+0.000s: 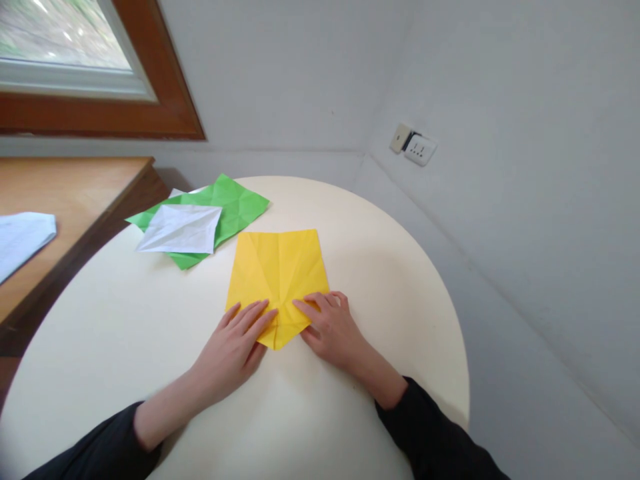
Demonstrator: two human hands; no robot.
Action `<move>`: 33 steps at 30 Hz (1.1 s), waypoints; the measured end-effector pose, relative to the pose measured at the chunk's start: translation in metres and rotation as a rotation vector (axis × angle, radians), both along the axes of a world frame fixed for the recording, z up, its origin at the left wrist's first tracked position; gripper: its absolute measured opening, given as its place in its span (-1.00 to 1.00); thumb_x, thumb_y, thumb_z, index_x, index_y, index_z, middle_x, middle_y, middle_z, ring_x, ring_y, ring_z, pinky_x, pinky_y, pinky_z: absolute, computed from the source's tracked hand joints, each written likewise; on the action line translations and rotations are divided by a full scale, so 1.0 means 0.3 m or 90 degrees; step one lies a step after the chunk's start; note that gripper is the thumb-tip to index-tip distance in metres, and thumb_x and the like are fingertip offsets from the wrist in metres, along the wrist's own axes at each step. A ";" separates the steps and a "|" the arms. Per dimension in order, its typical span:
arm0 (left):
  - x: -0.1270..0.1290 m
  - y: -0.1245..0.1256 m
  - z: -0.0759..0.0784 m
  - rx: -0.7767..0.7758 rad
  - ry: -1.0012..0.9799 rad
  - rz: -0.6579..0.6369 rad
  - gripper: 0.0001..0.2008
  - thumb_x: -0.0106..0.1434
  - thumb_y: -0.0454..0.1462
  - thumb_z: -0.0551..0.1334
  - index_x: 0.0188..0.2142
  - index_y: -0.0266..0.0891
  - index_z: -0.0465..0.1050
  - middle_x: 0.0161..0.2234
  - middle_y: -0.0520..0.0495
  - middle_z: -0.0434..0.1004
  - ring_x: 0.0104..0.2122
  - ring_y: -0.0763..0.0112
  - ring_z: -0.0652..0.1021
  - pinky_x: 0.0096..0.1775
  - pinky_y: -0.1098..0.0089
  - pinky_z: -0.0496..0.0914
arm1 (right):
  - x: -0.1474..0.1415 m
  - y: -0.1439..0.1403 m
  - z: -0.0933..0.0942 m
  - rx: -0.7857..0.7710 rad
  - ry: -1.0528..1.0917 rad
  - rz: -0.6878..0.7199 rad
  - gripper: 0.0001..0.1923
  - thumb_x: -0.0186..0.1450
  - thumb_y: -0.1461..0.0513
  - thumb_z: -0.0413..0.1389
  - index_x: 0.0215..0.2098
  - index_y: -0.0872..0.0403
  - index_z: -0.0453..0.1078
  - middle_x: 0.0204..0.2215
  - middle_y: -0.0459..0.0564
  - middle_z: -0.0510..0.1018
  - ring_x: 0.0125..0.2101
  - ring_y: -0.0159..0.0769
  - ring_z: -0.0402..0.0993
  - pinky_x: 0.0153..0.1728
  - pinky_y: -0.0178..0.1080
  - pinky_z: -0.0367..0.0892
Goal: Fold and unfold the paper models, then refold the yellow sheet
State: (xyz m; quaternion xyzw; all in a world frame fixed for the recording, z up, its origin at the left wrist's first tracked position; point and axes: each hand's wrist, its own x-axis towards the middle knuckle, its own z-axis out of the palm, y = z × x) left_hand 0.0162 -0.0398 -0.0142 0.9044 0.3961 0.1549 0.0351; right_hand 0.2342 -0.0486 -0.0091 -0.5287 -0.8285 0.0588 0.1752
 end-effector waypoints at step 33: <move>-0.012 0.045 0.016 -0.028 -0.022 0.030 -0.64 0.14 -0.43 0.13 -0.06 -0.26 0.44 -0.18 -0.21 0.42 -0.23 0.19 0.41 -0.21 0.19 0.38 | 0.029 0.019 -0.030 0.058 0.109 0.003 -0.78 0.20 0.38 0.06 -0.22 0.07 0.44 -0.32 0.02 0.47 -0.25 -0.24 0.38 -0.17 -0.13 0.15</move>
